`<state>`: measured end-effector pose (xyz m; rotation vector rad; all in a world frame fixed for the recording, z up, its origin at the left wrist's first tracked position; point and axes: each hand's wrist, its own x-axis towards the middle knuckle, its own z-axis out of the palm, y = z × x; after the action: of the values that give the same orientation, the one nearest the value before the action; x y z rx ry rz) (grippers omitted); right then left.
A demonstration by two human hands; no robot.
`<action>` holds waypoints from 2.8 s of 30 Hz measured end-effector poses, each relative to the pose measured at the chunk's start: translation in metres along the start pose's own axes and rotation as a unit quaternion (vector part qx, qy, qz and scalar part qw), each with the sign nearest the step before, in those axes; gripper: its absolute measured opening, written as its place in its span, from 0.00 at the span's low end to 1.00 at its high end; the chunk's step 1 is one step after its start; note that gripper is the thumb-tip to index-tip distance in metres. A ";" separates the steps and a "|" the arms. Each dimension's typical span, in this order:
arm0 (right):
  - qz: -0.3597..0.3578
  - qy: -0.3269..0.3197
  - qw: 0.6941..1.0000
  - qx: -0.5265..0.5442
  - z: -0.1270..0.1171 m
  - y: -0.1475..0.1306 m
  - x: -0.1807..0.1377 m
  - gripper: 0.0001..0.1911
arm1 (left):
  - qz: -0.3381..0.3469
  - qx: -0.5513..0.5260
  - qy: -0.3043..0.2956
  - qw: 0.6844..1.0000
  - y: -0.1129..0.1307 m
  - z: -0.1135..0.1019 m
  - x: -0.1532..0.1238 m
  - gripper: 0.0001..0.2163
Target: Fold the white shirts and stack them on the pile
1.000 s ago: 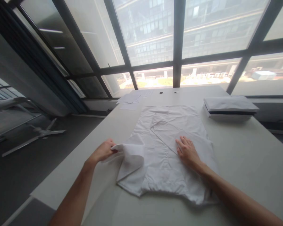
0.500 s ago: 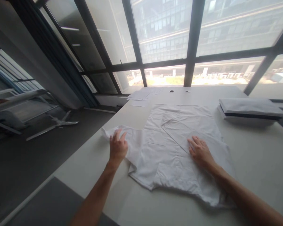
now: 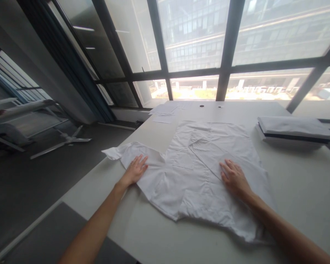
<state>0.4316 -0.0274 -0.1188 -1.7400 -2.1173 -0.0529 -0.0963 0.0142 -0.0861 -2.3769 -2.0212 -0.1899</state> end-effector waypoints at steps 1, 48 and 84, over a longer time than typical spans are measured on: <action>0.001 0.000 1.000 -0.001 0.000 0.000 0.000 0.23 | -0.009 0.002 -0.009 1.000 -0.001 -0.002 0.001 0.25; 0.106 0.089 0.965 0.224 -0.041 -0.013 0.013 0.05 | 0.145 -0.056 0.030 0.987 0.253 0.025 0.039 0.23; 0.248 -0.117 0.959 -0.064 -0.069 0.134 -0.077 0.36 | 0.153 -0.072 0.050 0.984 0.249 0.032 0.044 0.23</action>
<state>0.5898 -0.0882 -0.1095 -2.4106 -1.7895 0.1665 0.1583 0.0193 -0.0965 -2.6635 -1.6254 -0.4504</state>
